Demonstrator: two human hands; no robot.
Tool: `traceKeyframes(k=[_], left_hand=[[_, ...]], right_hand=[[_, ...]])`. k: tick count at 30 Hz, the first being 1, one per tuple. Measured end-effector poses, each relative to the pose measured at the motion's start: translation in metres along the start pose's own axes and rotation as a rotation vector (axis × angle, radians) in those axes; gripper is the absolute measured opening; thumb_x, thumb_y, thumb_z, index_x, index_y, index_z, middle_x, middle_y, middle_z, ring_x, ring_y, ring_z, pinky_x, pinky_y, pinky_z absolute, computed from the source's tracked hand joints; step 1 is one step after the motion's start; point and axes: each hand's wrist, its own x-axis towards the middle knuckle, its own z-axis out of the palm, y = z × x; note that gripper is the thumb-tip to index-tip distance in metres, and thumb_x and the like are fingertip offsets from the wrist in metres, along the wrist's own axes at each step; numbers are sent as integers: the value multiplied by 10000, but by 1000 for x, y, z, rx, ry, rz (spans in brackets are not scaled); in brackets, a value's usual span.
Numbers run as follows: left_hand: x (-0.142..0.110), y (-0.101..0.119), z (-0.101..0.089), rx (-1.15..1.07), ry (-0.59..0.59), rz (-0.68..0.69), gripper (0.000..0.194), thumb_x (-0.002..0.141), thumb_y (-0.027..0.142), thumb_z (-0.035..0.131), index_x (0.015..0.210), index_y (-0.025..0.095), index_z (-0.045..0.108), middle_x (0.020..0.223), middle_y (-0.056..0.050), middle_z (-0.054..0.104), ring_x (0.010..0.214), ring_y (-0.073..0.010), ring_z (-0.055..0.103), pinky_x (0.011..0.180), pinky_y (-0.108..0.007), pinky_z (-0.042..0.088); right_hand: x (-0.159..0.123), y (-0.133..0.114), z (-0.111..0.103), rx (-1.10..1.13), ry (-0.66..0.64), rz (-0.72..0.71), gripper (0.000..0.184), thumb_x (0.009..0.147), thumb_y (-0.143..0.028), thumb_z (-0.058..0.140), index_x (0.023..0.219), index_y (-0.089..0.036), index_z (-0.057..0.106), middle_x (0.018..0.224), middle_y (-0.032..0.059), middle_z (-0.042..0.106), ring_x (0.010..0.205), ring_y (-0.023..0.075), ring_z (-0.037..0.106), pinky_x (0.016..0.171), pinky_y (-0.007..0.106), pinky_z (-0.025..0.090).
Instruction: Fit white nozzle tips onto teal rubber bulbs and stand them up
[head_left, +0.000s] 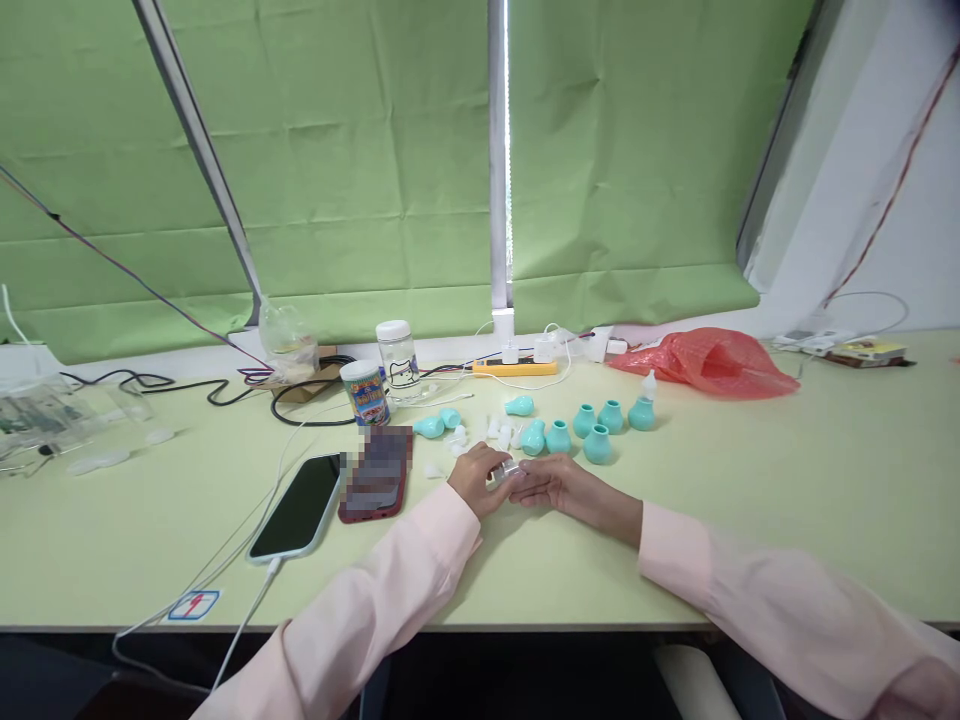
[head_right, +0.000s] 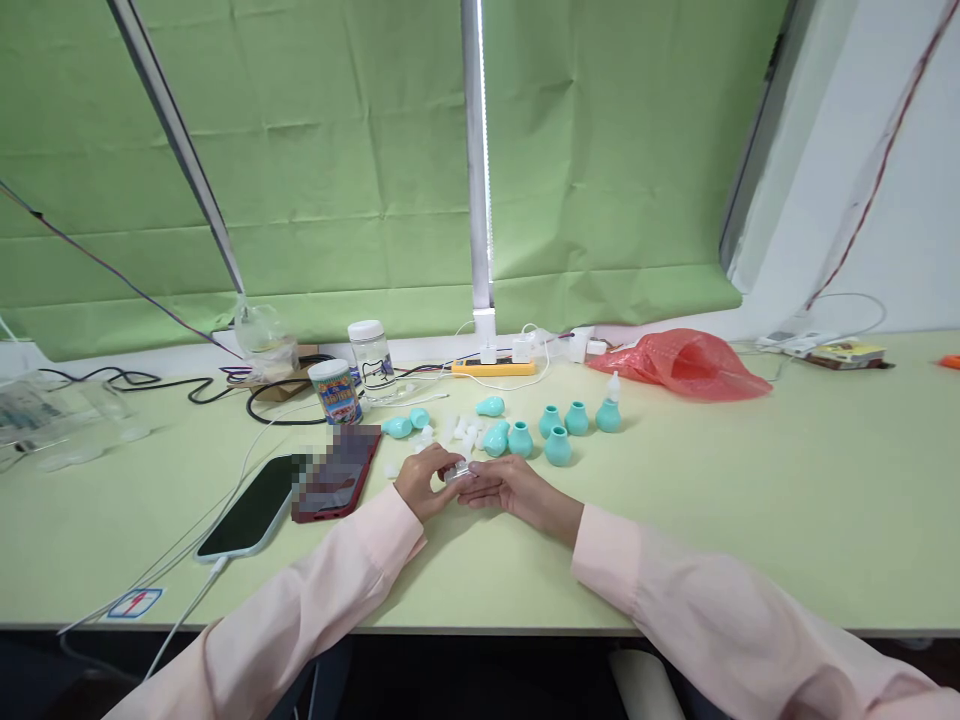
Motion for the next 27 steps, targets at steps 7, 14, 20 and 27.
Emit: traceKeyframes(k=[7, 14, 20, 27], left_hand=[[1, -2, 0, -19, 19, 56, 163, 681, 270, 495, 741, 132, 560, 562, -39, 550, 534, -121, 459, 494, -243, 414], [-1, -1, 0, -97, 43, -130, 246, 630, 324, 569, 806, 152, 588, 582, -14, 560, 508, -95, 488, 500, -229, 437], [0, 2, -2, -154, 67, -231, 253, 569, 335, 621, 716, 131, 596, 577, -16, 554, 491, -86, 488, 493, -224, 442], [2, 6, -5, -123, 97, -90, 171, 619, 287, 578, 700, 136, 581, 572, -25, 547, 535, -105, 495, 489, -226, 437]], right_hand=[[0, 0, 1, -26, -4, -13, 226, 668, -295, 563, 746, -93, 626, 754, 92, 643, 709, 162, 598, 732, 297, 426], [2, 1, 1, -47, 25, -59, 217, 655, -290, 570, 760, -106, 613, 750, 78, 635, 656, 142, 588, 657, 270, 441], [2, 1, 2, -88, 20, -106, 202, 661, -288, 569, 742, -108, 610, 703, 61, 624, 619, 137, 579, 627, 277, 441], [1, 0, 2, -121, 13, -128, 222, 653, -316, 576, 748, -119, 613, 734, 66, 624, 612, 126, 563, 630, 286, 438]])
